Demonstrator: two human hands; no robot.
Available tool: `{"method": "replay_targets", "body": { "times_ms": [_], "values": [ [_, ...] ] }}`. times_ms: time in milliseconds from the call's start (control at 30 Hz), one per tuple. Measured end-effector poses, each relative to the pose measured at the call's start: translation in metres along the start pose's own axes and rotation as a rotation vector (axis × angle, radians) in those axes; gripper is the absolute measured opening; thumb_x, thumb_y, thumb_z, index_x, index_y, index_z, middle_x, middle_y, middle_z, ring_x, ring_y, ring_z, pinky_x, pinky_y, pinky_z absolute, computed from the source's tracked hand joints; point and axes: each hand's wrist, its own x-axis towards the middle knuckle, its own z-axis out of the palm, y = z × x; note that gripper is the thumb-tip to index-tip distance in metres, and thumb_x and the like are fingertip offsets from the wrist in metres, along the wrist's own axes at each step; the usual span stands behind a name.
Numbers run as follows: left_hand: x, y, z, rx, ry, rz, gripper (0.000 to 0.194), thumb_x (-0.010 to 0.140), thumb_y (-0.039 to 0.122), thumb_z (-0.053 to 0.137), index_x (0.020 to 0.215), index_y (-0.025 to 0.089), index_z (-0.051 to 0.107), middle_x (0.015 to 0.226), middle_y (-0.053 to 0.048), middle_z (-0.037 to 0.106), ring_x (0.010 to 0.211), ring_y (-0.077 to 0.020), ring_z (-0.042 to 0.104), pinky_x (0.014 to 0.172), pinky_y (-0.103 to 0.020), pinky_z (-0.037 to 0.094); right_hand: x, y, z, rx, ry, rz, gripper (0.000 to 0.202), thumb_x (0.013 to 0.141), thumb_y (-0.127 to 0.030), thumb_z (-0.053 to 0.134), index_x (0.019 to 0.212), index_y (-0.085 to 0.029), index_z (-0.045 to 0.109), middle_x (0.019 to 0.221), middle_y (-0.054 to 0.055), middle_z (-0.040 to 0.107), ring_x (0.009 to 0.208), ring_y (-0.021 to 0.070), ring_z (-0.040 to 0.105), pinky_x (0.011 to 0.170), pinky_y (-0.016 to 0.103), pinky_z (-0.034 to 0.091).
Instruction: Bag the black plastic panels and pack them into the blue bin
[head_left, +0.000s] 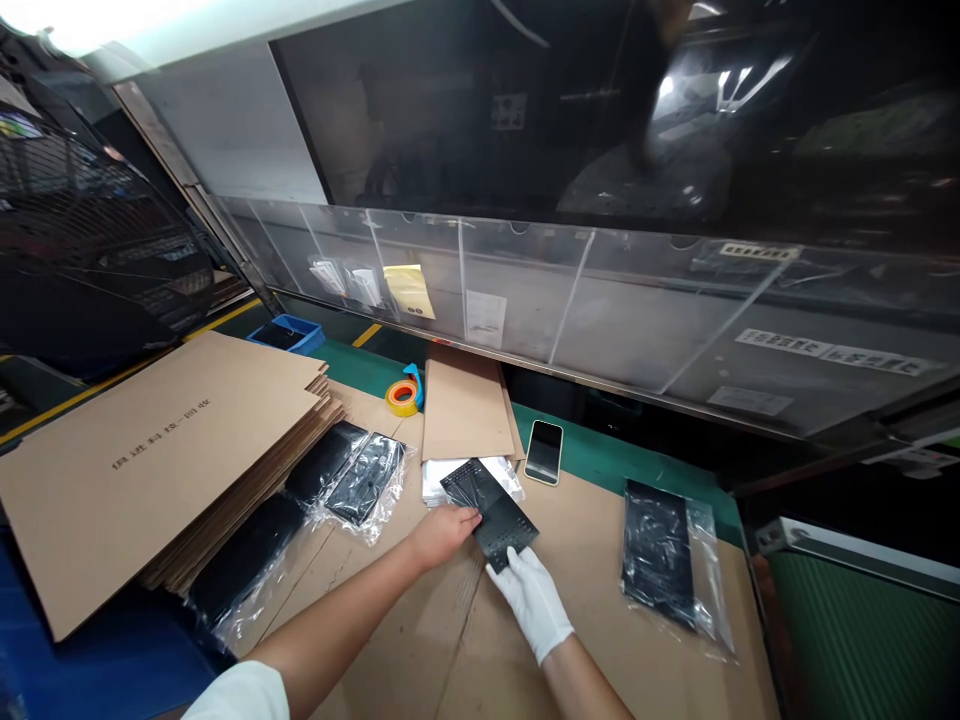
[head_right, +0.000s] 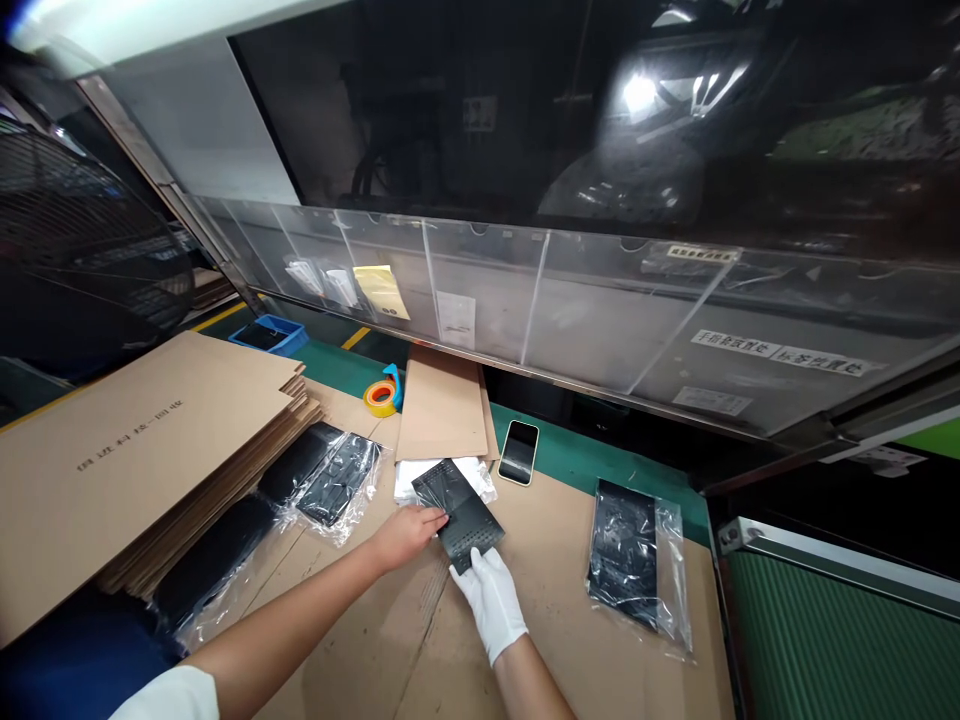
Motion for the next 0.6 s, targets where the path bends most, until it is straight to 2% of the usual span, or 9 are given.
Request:
{"method": "replay_targets", "body": {
  "times_ms": [167,233,300,367,467,533,600],
  "values": [
    [-0.008,0.030,0.013,0.057,0.088,0.082,0.035,0.098,0.018,0.035,0.117,0.018,0.065,0.114,-0.011,0.071,0.089,-0.0224,0.069,0.079,-0.036,0.057,0.013,0.002,0.003,-0.006,-0.103,0.004,0.037,0.063,-0.031,0.085,0.096,-0.023,0.069,0.102,0.004,0.074,0.103,0.0224,0.066,0.096,0.041,0.050],
    [-0.013,0.040,0.015,0.041,0.090,0.090,0.036,0.098,0.019,0.034,0.117,0.019,0.065,0.115,-0.010,0.070,0.092,-0.0227,0.069,0.080,-0.036,0.056,0.018,0.004,0.002,-0.035,-0.146,-0.001,0.036,0.064,-0.033,0.084,0.095,-0.021,0.069,0.102,0.006,0.074,0.104,0.0247,0.066,0.095,0.043,0.050],
    [-0.019,0.049,0.013,0.019,0.058,0.086,0.036,0.097,0.018,0.036,0.118,0.021,0.065,0.114,-0.009,0.071,0.092,-0.0229,0.069,0.079,-0.035,0.056,0.021,0.007,0.000,-0.068,-0.158,0.004,0.037,0.063,-0.034,0.085,0.094,-0.020,0.069,0.100,0.007,0.074,0.103,0.0262,0.066,0.093,0.044,0.051],
    [-0.025,0.057,0.004,-0.027,0.035,0.066,0.033,0.095,0.022,0.042,0.119,0.021,0.065,0.106,-0.009,0.072,0.084,-0.0224,0.069,0.072,-0.033,0.056,0.020,0.010,-0.003,-0.105,-0.150,0.004,0.039,0.062,-0.035,0.085,0.095,-0.020,0.069,0.099,0.007,0.074,0.100,0.0265,0.067,0.090,0.045,0.052],
    [-0.029,0.063,-0.031,-0.128,0.151,-0.082,0.030,0.092,0.032,0.049,0.113,0.022,0.068,0.095,-0.008,0.071,0.076,-0.0202,0.067,0.065,-0.031,0.053,0.008,0.008,-0.006,-0.196,-0.165,-0.030,0.044,0.066,-0.038,0.082,0.103,-0.021,0.067,0.103,0.008,0.073,0.096,0.0257,0.067,0.088,0.044,0.052],
    [-0.026,0.063,-0.069,-0.167,0.272,-0.210,0.031,0.095,0.031,0.044,0.107,0.021,0.070,0.094,-0.008,0.069,0.081,-0.0201,0.065,0.070,-0.031,0.051,-0.008,0.001,-0.004,-0.330,-0.170,-0.096,0.044,0.069,-0.041,0.079,0.105,-0.020,0.068,0.104,0.009,0.073,0.093,0.0264,0.067,0.086,0.044,0.053],
    [-0.021,0.061,-0.113,-0.159,0.306,-0.236,0.031,0.095,0.029,0.044,0.109,0.020,0.069,0.099,-0.009,0.069,0.093,-0.0225,0.063,0.081,-0.035,0.049,-0.028,-0.011,0.001,-0.505,-0.134,-0.188,0.040,0.067,-0.042,0.078,0.099,-0.019,0.071,0.102,0.009,0.073,0.092,0.0285,0.066,0.087,0.045,0.052]
  ]
}}
